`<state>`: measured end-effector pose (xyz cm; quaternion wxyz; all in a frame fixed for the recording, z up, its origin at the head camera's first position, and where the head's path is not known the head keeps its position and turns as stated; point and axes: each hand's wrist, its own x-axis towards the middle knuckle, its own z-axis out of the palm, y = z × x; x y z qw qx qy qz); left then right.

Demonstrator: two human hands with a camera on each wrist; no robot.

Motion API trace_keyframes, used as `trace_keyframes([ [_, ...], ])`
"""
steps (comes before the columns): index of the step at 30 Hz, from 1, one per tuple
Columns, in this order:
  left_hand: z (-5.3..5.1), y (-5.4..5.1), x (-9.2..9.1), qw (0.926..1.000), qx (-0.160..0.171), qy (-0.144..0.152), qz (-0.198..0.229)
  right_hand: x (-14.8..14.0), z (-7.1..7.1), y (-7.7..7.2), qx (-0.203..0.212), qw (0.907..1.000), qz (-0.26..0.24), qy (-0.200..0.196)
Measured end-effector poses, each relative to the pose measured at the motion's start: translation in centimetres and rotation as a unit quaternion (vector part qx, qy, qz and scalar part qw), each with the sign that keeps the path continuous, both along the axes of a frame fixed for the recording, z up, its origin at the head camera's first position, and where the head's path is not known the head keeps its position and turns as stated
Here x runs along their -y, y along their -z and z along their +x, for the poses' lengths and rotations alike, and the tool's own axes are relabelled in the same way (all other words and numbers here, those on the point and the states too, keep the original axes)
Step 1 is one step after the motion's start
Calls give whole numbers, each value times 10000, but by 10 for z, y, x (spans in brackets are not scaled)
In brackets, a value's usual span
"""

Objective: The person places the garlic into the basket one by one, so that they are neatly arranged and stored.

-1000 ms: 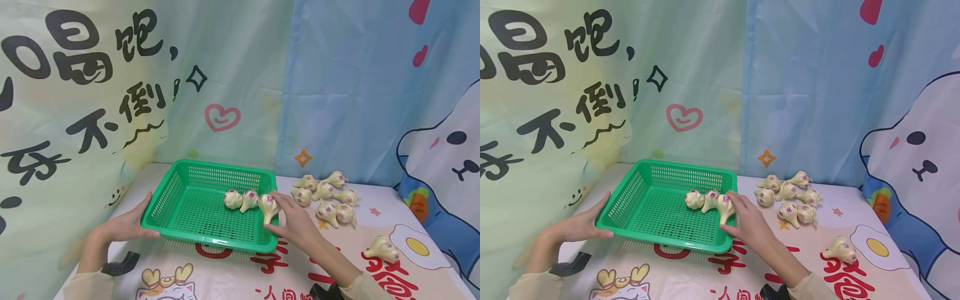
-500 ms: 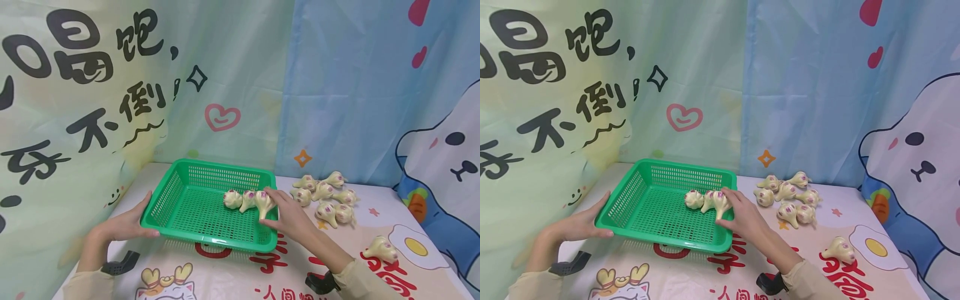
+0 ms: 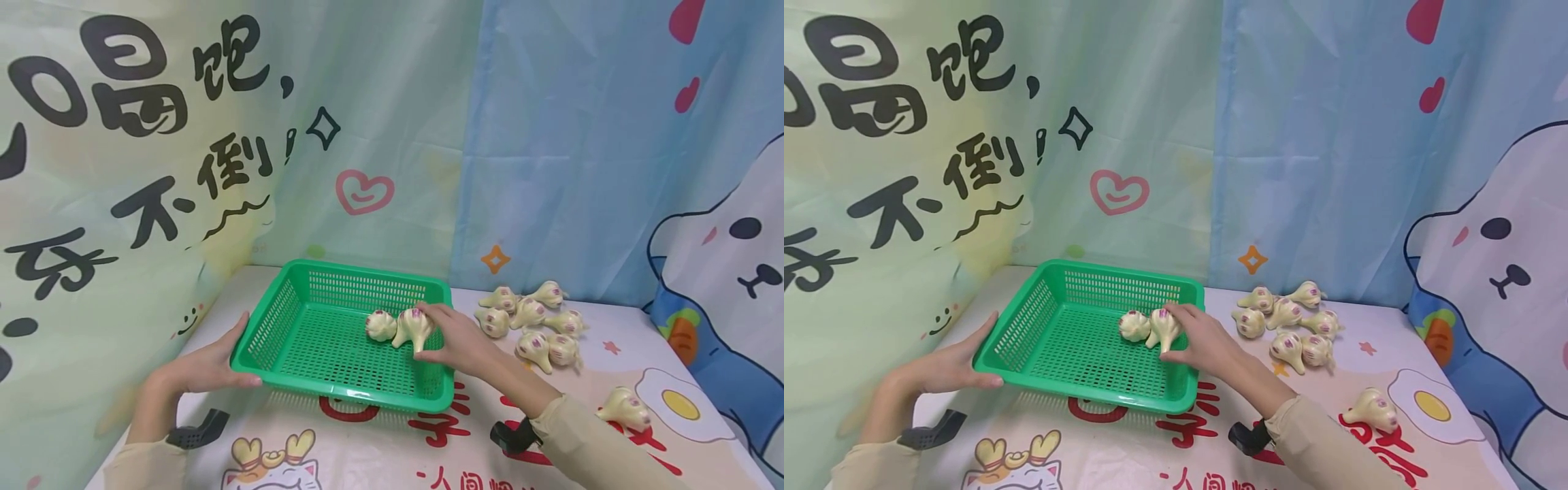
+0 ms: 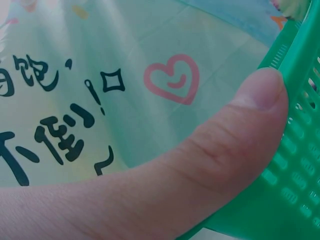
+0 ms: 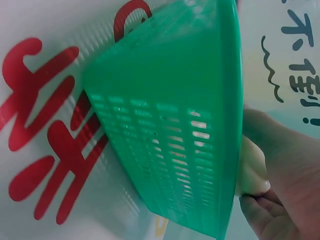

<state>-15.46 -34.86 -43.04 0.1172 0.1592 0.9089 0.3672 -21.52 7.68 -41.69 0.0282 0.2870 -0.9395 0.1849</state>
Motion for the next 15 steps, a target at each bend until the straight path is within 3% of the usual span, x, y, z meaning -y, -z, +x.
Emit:
trace_keyframes([
  [8, -1, 1, 0, 10000, 52, 4, 43, 5, -18, -7, 557, 9972, 257, -434],
  [15, -1, 0, 0, 10000, 54, -27, 22, 9, -33, -16, 692, 9908, 433, -1082],
])
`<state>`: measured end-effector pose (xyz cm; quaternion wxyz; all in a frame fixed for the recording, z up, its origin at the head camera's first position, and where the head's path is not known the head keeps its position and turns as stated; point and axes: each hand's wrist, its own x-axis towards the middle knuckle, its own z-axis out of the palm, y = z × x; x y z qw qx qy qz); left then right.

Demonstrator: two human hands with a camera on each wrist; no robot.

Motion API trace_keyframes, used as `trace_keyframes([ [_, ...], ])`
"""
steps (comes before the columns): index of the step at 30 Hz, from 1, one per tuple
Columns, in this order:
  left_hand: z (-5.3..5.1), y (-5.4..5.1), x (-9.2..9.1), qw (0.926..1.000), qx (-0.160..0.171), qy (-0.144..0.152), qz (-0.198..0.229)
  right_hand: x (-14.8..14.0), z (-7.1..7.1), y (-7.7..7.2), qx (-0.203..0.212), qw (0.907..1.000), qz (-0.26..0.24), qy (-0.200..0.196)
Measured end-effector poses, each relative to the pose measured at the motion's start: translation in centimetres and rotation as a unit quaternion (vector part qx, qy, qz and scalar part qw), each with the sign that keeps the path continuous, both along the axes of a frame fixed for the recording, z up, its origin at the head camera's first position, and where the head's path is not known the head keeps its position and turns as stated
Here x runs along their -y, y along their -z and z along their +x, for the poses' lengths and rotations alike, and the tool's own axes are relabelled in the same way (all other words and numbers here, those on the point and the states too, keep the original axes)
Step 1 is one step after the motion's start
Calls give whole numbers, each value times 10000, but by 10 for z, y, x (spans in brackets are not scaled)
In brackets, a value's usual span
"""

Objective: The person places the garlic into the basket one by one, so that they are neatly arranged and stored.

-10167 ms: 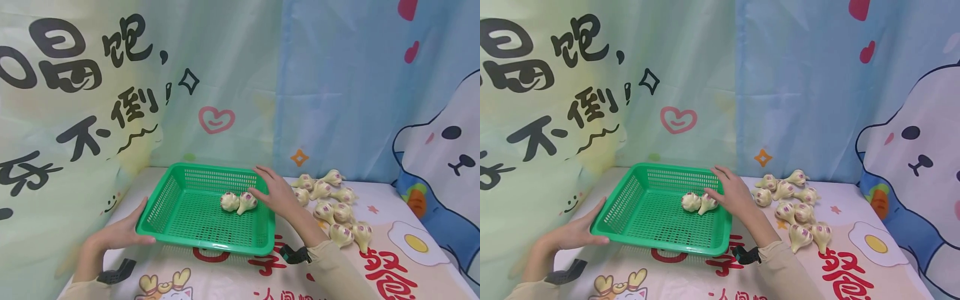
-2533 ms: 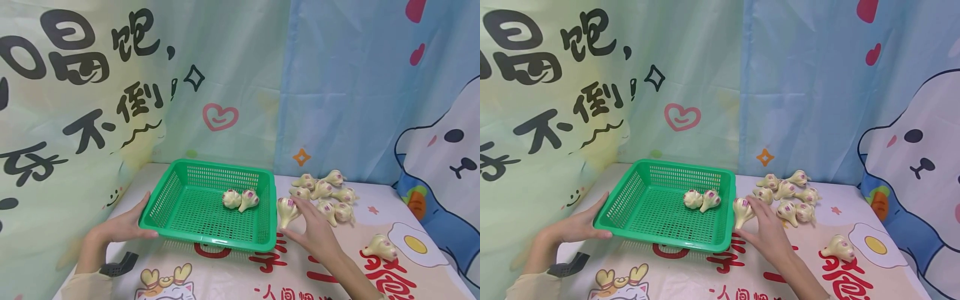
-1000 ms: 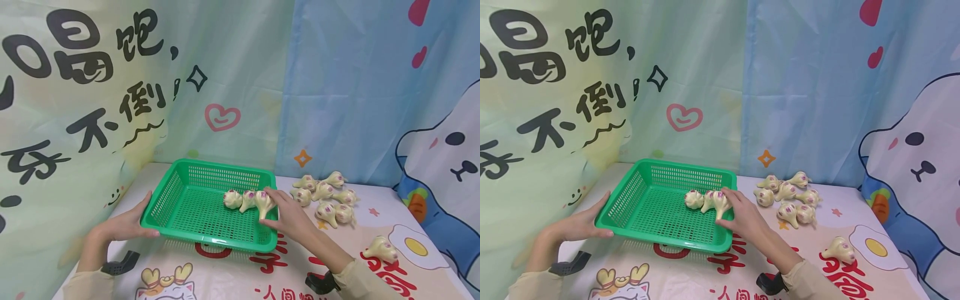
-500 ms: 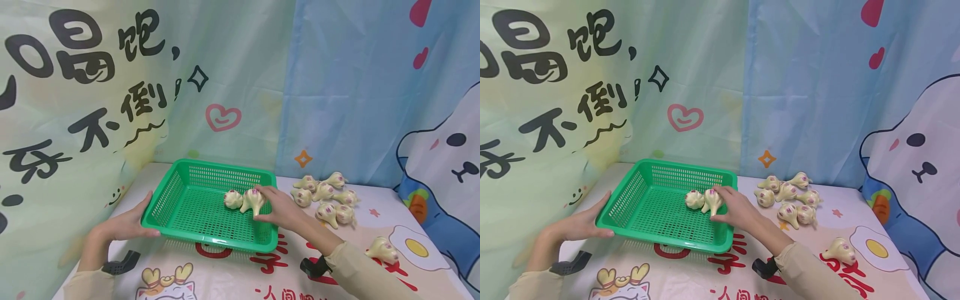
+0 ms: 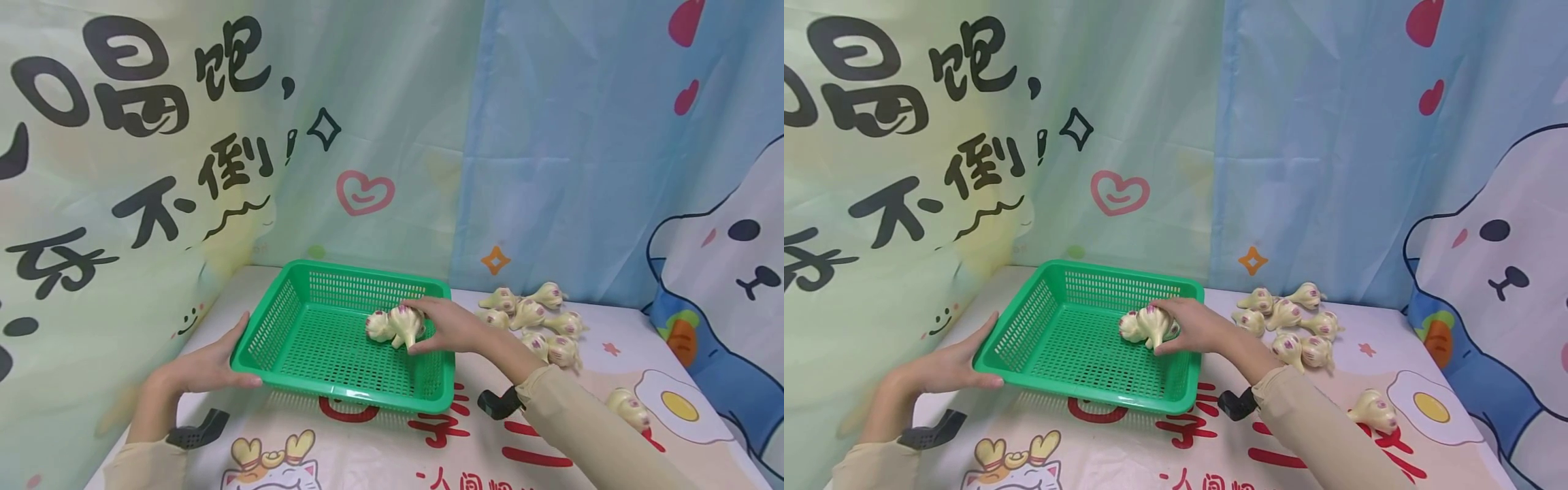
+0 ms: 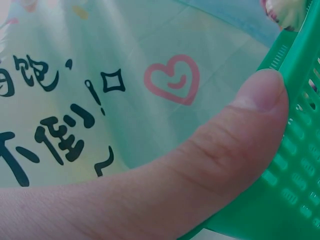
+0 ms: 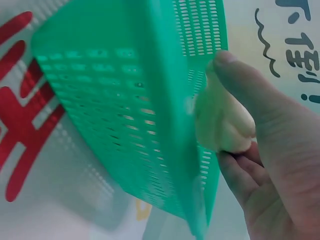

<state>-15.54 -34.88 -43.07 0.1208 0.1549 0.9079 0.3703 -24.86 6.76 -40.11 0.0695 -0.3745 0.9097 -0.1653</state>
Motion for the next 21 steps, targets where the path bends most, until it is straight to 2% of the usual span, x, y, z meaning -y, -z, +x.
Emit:
trace_keyframes([
  [5, 0, 0, 0, 10000, -34, 13, 10, 6, -7, -8, 153, 9995, -59, -269],
  [11, 1, 0, 0, 10000, -18, 13, 18, 20, -14, -14, 275, 9989, -272, -272],
  [21, 0, 2, 1, 10000, -52, 48, 42, 37, -23, -15, 161, 9993, -316, 104],
])
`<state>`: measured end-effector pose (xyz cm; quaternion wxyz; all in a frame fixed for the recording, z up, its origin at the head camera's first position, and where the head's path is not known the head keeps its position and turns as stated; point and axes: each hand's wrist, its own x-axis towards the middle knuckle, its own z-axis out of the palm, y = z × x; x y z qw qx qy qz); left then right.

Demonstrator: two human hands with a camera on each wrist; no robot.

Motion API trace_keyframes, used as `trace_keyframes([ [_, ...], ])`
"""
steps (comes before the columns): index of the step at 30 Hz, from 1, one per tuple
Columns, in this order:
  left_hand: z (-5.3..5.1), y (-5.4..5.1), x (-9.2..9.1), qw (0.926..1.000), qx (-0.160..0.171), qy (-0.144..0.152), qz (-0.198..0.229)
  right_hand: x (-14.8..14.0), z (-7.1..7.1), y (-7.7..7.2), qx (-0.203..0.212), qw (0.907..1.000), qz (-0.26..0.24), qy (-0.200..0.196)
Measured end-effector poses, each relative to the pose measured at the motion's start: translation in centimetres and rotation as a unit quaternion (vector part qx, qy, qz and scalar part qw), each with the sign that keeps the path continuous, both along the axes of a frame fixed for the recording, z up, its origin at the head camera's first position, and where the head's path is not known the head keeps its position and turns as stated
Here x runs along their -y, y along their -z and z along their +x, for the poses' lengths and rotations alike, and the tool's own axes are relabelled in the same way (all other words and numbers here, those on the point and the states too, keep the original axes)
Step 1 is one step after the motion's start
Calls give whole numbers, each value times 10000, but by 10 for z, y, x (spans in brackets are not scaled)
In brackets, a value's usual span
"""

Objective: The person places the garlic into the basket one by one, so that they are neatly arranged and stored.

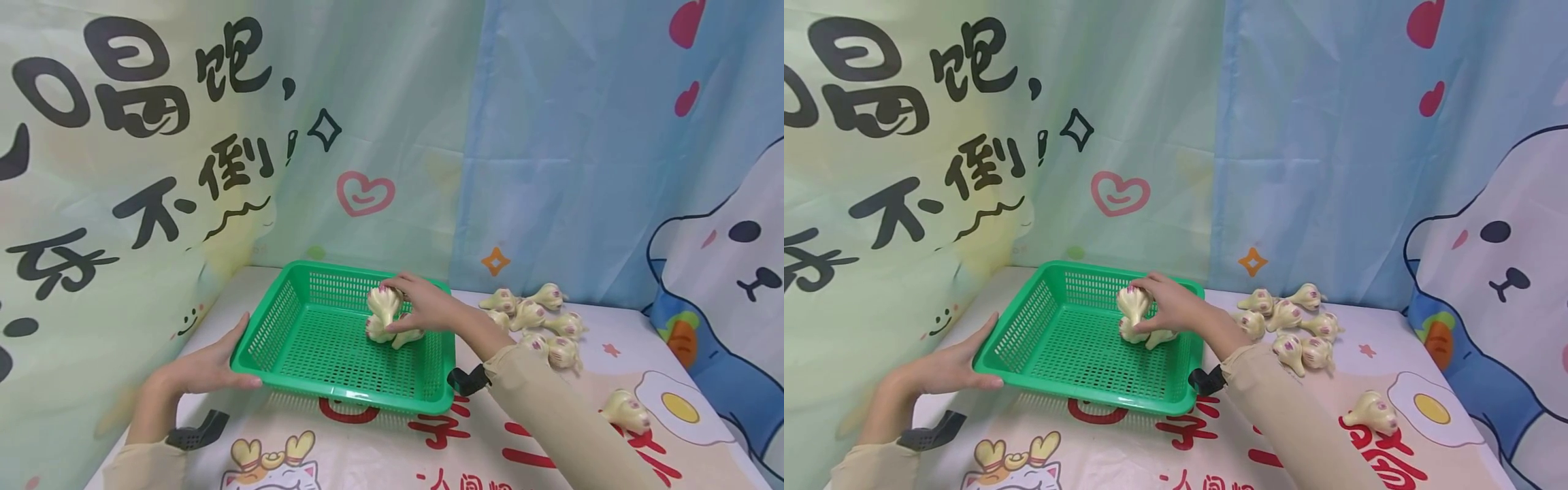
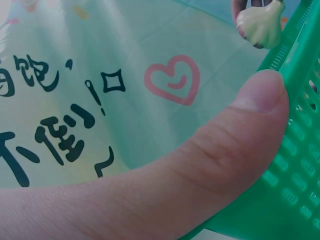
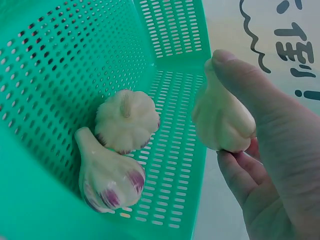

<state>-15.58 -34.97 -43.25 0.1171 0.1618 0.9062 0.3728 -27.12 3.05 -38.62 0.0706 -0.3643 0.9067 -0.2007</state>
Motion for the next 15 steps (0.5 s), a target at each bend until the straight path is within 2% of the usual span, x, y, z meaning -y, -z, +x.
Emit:
trace_keyframes([
  [7, 1, -1, 1, 10000, 28, -35, -69, 9, -7, 9, -245, 9996, -47, 123],
  [15, 0, -1, 0, 9999, 95, -81, -48, 18, -13, 17, -148, 9992, -264, 272],
])
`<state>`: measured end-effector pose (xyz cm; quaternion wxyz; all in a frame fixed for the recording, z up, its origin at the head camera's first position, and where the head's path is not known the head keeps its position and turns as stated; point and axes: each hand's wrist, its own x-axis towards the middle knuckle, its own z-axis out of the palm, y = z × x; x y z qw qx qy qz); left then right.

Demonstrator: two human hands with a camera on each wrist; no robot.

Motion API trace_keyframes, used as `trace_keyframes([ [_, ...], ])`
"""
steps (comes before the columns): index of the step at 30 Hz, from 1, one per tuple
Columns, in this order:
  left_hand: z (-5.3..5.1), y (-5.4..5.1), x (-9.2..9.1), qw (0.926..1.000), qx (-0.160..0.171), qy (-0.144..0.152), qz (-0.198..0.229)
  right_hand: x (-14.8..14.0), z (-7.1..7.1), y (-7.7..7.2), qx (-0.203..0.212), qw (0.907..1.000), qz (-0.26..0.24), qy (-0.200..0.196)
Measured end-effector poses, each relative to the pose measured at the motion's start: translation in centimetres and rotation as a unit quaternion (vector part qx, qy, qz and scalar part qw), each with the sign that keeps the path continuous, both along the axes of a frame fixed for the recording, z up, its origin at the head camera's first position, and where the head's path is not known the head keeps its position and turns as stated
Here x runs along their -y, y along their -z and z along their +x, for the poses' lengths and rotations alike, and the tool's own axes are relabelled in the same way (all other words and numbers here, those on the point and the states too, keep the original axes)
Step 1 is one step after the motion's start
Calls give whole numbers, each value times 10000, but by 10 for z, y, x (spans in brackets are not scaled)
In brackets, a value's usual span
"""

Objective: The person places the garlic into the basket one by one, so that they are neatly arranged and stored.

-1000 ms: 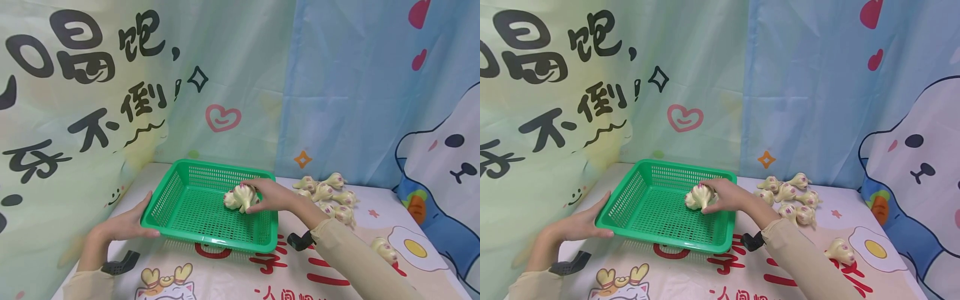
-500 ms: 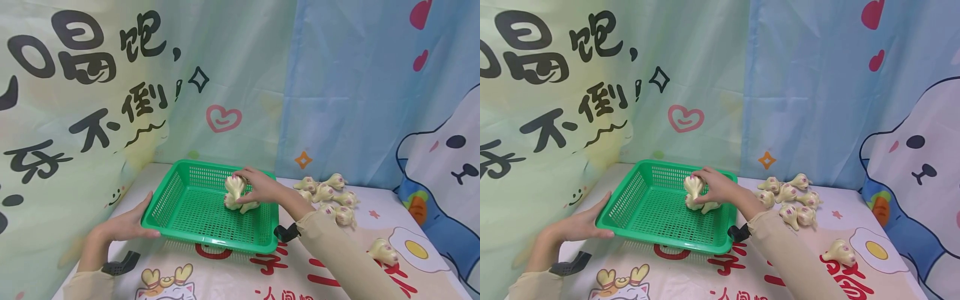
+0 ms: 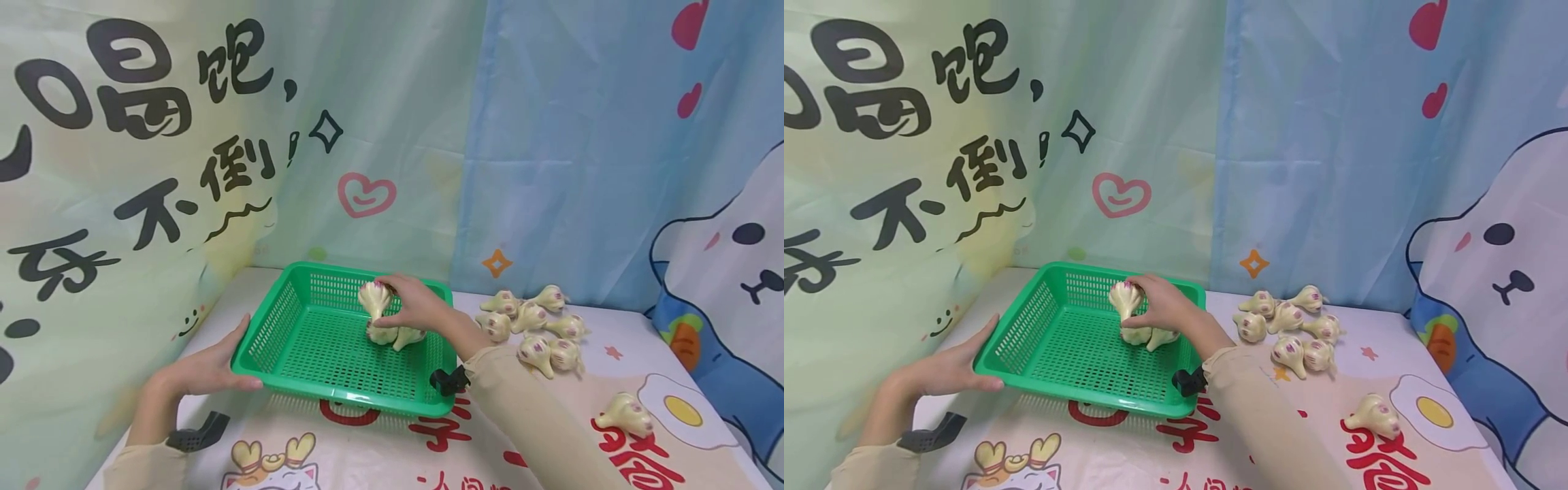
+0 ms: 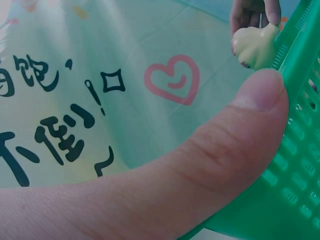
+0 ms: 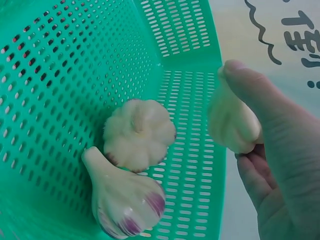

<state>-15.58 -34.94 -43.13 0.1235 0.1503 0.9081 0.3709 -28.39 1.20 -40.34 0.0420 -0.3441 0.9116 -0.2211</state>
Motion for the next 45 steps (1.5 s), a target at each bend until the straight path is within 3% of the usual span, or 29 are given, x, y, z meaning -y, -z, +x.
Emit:
trace_keyframes([
  [7, 0, 3, -1, 10000, 1, -9, -25, 6, -3, 12, 84, 9999, -93, 72],
  [22, 0, 1, -2, 9999, 2, -57, -95, 17, -8, 36, -174, 9996, -139, 152],
  [30, 1, -3, -1, 9999, -45, -98, -122, 25, -10, 38, -391, 9990, 119, 183],
  [39, 2, -2, 0, 10000, 30, -71, -61, 31, -11, 46, -653, 9956, 638, -234],
  [45, 2, -1, -1, 10000, 46, -54, -47, 31, -13, 52, -723, 9940, 753, -310],
])
